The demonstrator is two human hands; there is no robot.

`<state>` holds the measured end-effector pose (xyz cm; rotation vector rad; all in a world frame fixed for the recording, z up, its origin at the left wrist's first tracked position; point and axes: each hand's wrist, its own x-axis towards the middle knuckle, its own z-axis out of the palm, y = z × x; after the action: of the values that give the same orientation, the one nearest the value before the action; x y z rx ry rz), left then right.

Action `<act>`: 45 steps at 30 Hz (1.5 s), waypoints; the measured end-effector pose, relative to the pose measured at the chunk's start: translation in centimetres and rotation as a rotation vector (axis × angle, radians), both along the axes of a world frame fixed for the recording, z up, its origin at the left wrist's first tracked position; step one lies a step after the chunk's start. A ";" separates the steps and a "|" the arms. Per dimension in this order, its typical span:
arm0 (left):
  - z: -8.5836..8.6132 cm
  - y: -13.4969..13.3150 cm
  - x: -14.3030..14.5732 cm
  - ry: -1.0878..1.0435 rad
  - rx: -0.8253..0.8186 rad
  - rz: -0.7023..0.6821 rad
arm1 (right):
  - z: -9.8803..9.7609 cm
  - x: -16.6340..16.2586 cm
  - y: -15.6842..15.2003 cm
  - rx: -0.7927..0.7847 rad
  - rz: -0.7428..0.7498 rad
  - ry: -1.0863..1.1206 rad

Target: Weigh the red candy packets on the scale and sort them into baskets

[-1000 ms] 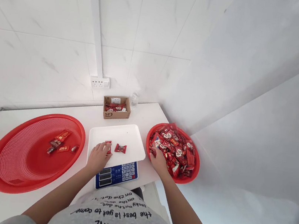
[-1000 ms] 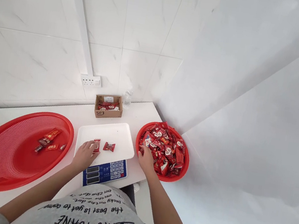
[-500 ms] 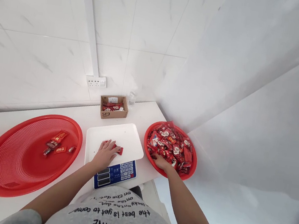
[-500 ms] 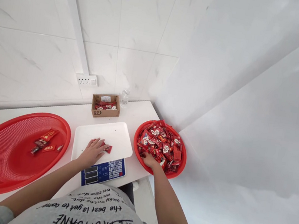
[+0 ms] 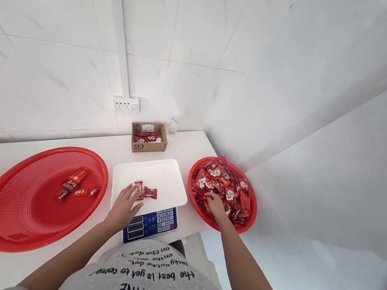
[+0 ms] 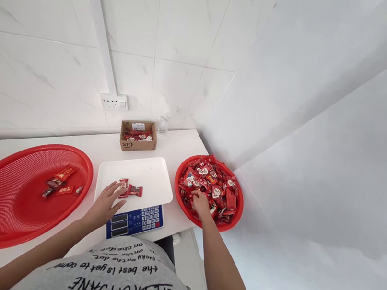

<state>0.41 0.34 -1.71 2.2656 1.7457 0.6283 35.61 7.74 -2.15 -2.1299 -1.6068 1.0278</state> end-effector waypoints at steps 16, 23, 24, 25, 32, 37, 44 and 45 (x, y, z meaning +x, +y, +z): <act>0.6 -1.7 0.0 -0.034 -0.028 0.035 | 4.1 -5.1 4.6 0.008 0.359 -0.633; -0.1 -1.9 -0.6 -0.030 -0.083 0.062 | 7.2 -6.7 3.1 0.399 0.365 -0.457; -0.3 -1.8 -0.5 -0.028 -0.089 0.061 | 7.5 -7.7 2.8 0.434 0.413 -0.416; -0.4 -1.6 -0.3 -0.025 -0.096 0.057 | 7.7 -8.8 2.6 0.435 0.469 -0.368; -0.9 0.0 1.0 0.048 -0.189 0.001 | 5.5 -11.5 0.5 0.420 0.645 -0.199; -0.7 0.8 1.5 0.130 -0.227 -0.035 | 3.0 -6.8 -0.6 0.383 0.429 -0.283; -0.3 1.4 3.1 0.101 -0.194 -0.131 | 0.7 -0.8 -2.0 -0.048 0.263 -0.366; -0.3 1.4 3.2 0.089 -0.179 -0.124 | 0.5 -0.5 -1.9 -0.097 0.276 -0.350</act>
<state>3.63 1.69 -1.98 2.2856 1.6131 0.3370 35.14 5.85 -1.67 -2.2971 -2.1019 0.8553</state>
